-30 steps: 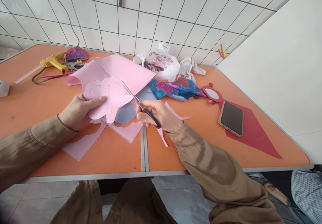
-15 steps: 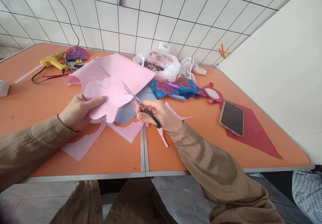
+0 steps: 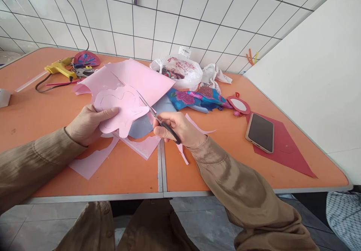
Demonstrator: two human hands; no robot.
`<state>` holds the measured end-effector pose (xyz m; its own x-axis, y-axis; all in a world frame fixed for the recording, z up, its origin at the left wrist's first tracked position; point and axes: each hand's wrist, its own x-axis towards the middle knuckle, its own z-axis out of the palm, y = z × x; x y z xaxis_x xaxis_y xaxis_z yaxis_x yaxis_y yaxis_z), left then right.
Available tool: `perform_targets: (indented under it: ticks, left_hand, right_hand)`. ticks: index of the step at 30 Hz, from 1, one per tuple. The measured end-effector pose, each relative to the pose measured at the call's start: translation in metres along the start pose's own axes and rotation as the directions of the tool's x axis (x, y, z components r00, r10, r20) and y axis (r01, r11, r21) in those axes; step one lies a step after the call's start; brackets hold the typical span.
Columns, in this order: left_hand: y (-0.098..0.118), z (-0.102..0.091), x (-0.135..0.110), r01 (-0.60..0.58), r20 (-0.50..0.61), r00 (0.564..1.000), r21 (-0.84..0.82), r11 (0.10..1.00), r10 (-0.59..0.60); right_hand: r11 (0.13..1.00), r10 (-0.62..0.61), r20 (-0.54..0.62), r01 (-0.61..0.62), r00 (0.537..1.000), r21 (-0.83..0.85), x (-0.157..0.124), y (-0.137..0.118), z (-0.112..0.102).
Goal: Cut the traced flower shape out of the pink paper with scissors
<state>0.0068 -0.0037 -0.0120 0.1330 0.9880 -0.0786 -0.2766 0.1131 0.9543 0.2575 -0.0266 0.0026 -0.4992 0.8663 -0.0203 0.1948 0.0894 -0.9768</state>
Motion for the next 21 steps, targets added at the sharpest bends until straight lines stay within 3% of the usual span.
perform_targets:
  ticks: [21]
  left_hand:
    - [0.0033, -0.0018, -0.0003, 0.004, 0.032, 0.999, 0.013, 1.000, -0.004]
  right_hand:
    - [1.000, 0.019, 0.001, -0.019, 1.000, -0.005, -0.0001, -0.0009, -0.0016]
